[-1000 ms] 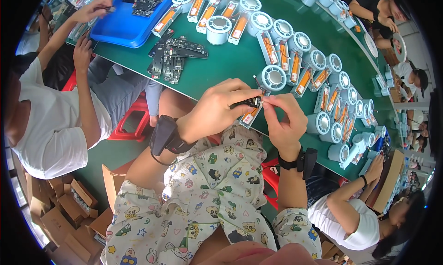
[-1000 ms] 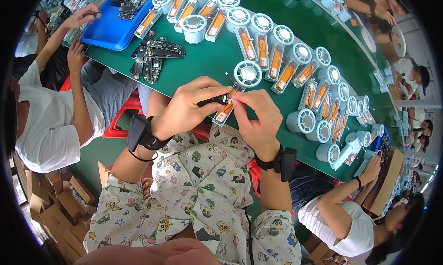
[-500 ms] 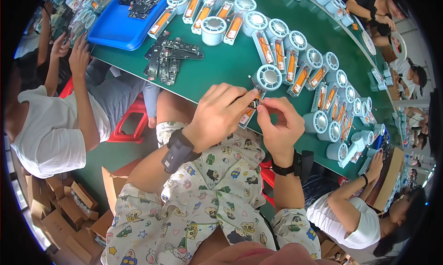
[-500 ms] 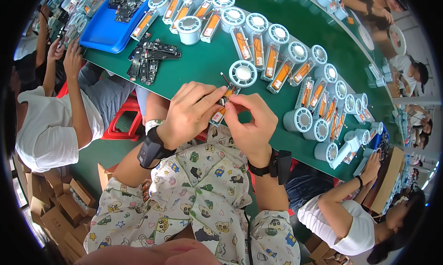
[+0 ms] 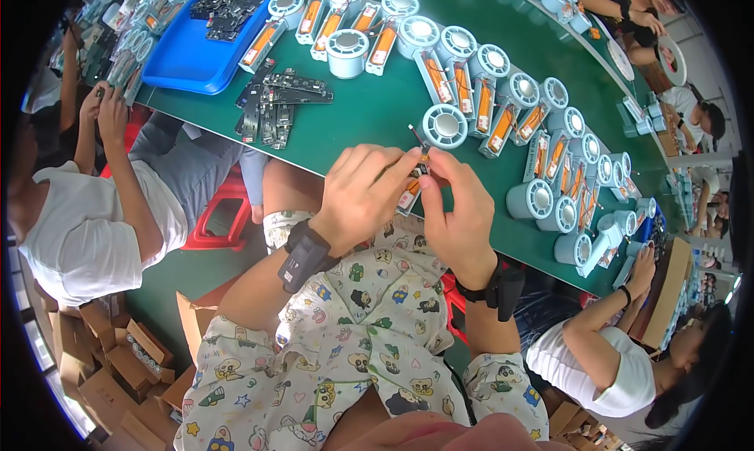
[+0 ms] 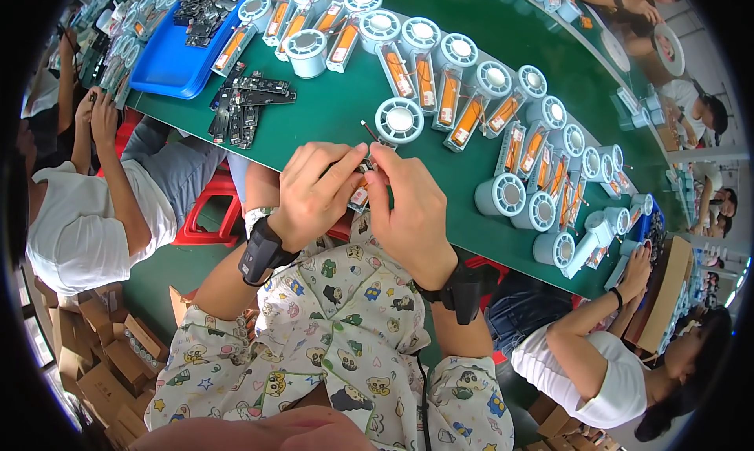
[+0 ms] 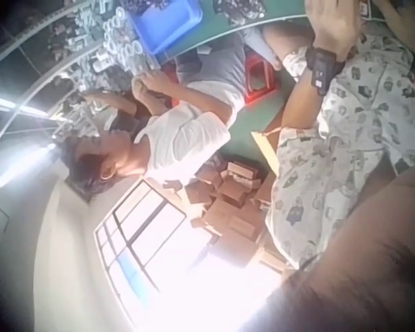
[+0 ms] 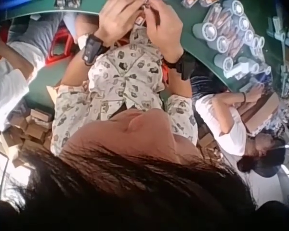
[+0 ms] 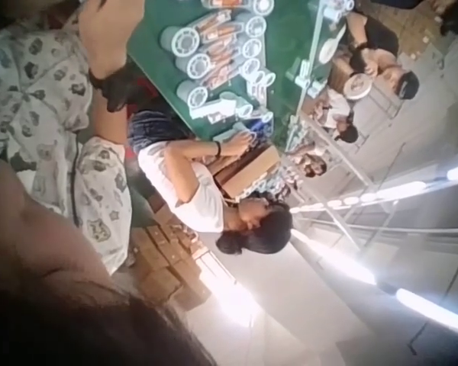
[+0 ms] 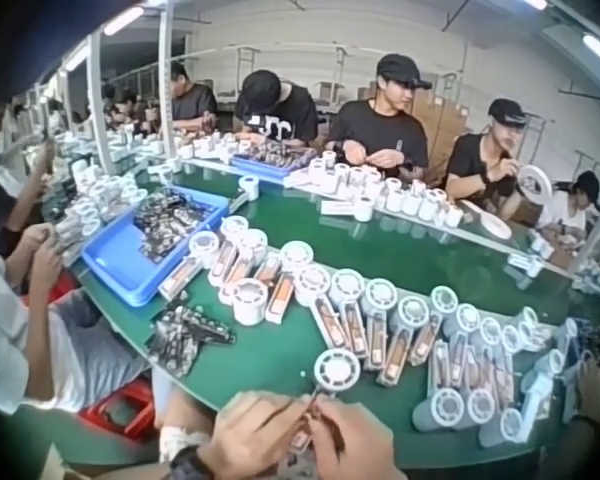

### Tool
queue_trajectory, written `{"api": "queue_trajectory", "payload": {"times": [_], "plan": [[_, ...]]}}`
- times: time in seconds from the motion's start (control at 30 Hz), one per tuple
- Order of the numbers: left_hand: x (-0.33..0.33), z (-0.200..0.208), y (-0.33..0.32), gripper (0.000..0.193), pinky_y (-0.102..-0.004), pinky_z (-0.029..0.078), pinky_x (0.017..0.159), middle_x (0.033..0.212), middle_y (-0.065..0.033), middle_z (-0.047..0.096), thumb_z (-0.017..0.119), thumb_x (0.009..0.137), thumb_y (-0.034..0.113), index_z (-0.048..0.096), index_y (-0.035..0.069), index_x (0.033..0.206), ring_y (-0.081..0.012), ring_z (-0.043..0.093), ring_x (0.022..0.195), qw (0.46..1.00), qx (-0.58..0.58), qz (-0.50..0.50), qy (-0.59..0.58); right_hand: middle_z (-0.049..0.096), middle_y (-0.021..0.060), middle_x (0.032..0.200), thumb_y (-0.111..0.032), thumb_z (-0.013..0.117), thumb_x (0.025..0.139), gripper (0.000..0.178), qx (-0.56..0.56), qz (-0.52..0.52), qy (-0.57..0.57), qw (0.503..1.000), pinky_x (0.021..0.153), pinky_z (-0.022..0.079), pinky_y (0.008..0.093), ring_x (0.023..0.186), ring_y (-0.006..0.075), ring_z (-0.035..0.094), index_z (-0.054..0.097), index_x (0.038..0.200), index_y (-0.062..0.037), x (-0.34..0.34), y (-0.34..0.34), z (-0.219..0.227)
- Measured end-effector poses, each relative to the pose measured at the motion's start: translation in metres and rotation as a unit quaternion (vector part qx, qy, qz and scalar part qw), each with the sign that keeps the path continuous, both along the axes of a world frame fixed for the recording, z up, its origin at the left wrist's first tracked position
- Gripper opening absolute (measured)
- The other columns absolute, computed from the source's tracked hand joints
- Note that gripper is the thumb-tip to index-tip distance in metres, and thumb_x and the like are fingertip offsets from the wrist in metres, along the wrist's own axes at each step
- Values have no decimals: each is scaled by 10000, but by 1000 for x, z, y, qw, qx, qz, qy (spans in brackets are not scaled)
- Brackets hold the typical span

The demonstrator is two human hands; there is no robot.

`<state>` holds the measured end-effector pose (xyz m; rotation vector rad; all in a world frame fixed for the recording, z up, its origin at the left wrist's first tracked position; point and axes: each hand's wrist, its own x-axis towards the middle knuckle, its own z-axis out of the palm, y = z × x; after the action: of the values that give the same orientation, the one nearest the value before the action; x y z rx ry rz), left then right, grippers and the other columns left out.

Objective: The person assembles a handheld fan by picking up a circuit board, connecting the battery wires to it, and fitting the board into the fan housing. After pressing the components into place, the person sets the fan back onto the table.

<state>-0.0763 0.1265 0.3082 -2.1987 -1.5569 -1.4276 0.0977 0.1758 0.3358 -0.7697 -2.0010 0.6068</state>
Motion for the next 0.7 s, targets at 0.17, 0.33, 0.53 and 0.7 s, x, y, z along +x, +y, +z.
{"api": "queue_trajectory", "payload": {"times": [0.17, 0.33, 0.53, 0.7], "plan": [[4, 0, -2, 543, -399, 521, 797, 1090, -85, 699, 822, 790, -11, 700, 12, 1319, -268, 674, 942, 1000, -2, 11, 16, 746, 151, 1005, 24, 731, 953, 309, -33, -2, 26, 999, 724, 597, 362, 828, 276, 746, 666, 1256, 13, 2, -4, 3], [4, 2, -5, 527, -401, 516, 809, 1090, -89, 697, 817, 801, -6, 698, 3, 1315, -274, 669, 942, 999, -5, 36, 21, 745, 166, 1010, 2, 713, 978, 247, -39, -4, 25, 999, 743, 600, 364, 839, 284, 757, 671, 1221, 2, -3, -5, 2], [-5, 7, -12, 513, -405, 509, 816, 1093, -95, 694, 814, 808, 1, 695, -2, 1308, -280, 661, 934, 998, -36, 58, 5, 754, 155, 1044, -81, 695, 1018, 196, -69, 6, -94, 993, 751, 599, 340, 844, 265, 761, 691, 1210, -42, -16, 22, 40], [-10, 8, -23, 509, -416, 498, 851, 1089, -95, 686, 816, 809, 11, 694, 1, 1303, -284, 656, 958, 995, -42, 91, 26, 753, 139, 1016, -59, 692, 995, 144, 57, 4, -334, 941, 694, 588, 378, 801, 310, 743, 711, 1136, -44, -41, 34, 54]]}}
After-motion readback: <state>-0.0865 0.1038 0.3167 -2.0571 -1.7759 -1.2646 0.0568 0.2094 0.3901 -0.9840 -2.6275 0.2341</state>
